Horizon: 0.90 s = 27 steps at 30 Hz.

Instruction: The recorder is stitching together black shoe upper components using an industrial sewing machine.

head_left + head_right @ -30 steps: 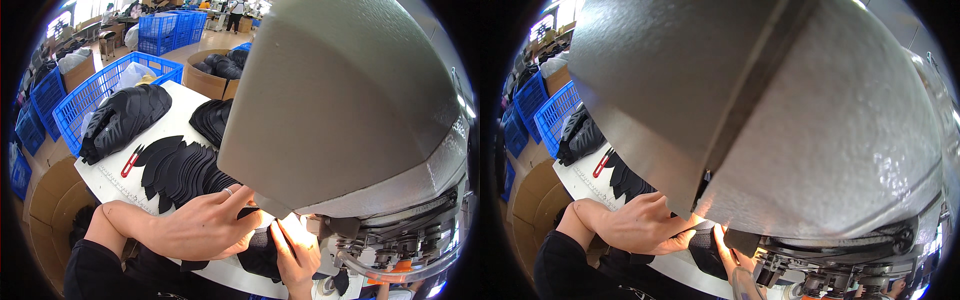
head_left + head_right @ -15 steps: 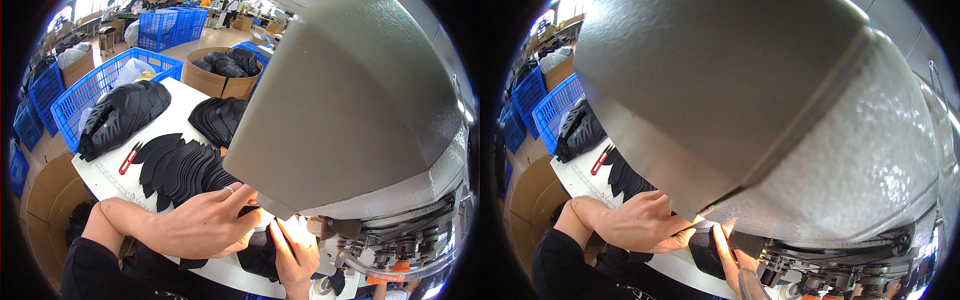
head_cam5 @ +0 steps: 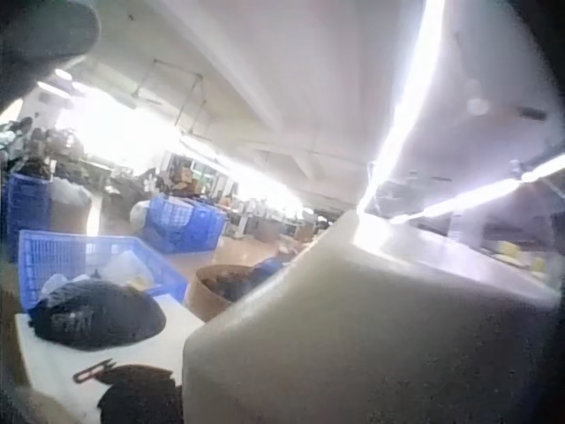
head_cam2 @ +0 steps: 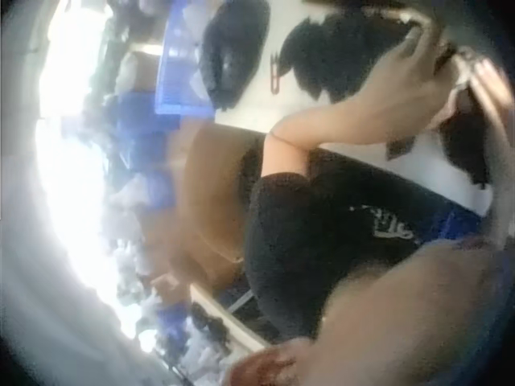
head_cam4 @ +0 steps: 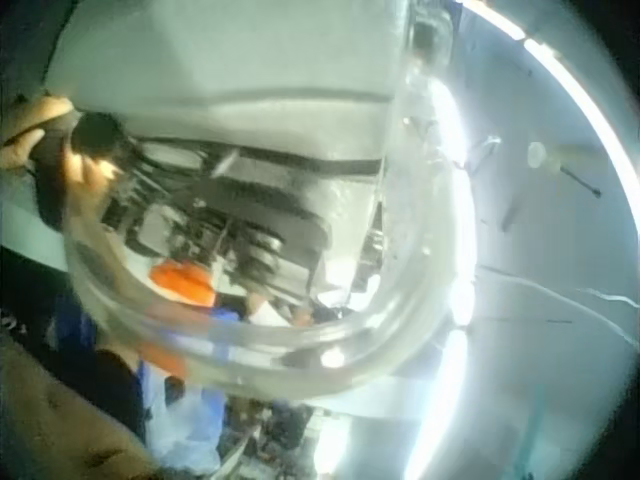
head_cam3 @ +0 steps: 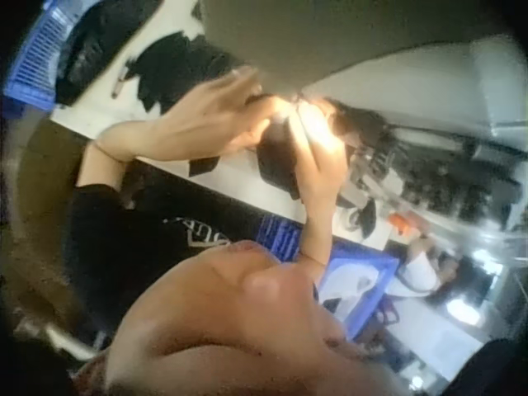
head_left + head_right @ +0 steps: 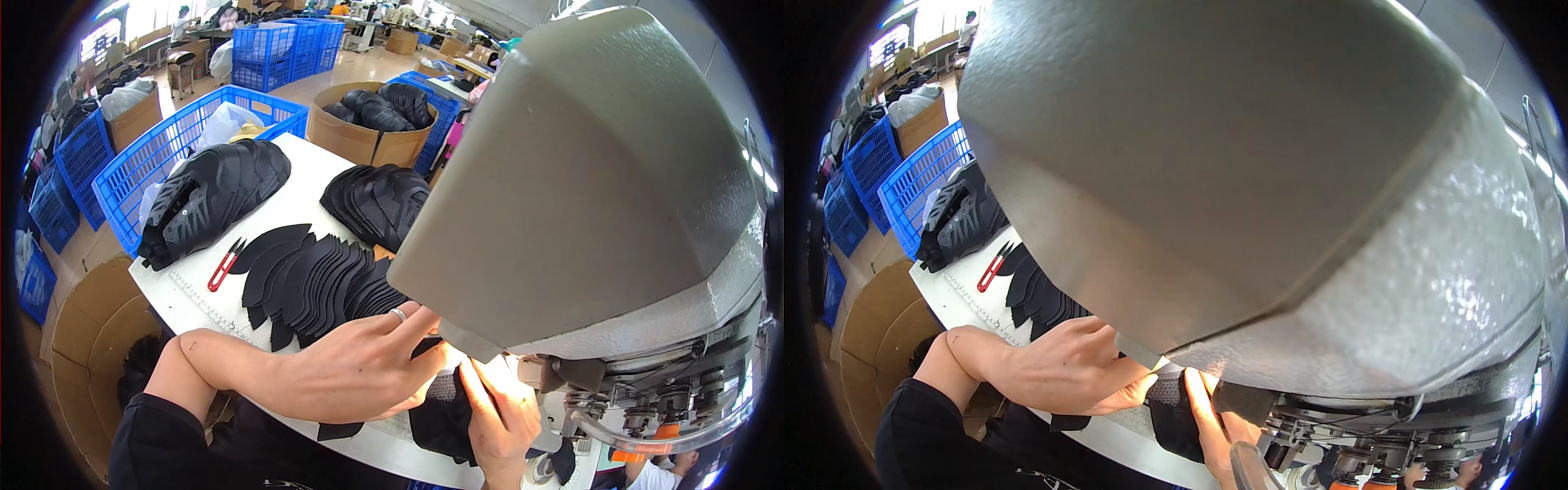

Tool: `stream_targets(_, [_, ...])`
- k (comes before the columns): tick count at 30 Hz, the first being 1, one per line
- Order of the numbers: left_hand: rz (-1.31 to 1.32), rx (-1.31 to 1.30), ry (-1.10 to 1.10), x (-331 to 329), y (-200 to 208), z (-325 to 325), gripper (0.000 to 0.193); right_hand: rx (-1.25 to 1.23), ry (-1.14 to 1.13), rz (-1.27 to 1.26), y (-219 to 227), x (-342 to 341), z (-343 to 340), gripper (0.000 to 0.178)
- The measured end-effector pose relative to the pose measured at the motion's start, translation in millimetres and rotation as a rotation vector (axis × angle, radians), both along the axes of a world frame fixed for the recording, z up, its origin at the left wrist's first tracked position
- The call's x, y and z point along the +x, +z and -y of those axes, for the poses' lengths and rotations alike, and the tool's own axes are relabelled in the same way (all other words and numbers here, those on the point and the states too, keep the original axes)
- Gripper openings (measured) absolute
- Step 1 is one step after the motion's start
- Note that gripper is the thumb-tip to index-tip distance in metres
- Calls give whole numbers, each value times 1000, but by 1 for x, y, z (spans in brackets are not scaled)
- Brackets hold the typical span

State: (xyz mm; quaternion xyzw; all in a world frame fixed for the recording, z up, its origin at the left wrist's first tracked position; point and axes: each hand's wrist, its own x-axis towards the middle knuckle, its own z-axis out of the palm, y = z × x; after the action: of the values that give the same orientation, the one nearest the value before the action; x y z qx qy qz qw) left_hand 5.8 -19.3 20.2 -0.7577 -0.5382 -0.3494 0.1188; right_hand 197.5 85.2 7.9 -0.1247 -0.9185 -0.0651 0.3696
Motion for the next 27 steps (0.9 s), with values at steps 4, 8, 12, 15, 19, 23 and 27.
stream_targets(4, [-42, 1, 11, 0, 0, 1, 25, 2, 18, -2, 0, 1, 1, 28])
stream_targets(8, [-63, 47, 54, 6, -3, 4, 27, 2, 12, -8, -1, 3, 2, 27])
stream_targets(12, [-117, -143, -105, -22, 19, 10, 32, -38, -16, 61, 6, 9, 2, 28])
stream_targets(15, [-209, -275, -230, -46, 28, 12, 49, -10, -18, 77, 9, 7, -1, 29])
stream_targets(19, [-12, -226, -340, -48, 16, -1, 56, 83, -21, 32, 4, -1, 3, 28])
stream_targets(23, [461, -144, -272, -42, 3, -15, 36, 50, 45, -35, 0, 4, -1, 26])
stream_targets(27, [246, -50, -381, -41, 12, -14, 27, 26, 51, -24, -1, 4, -4, 28])
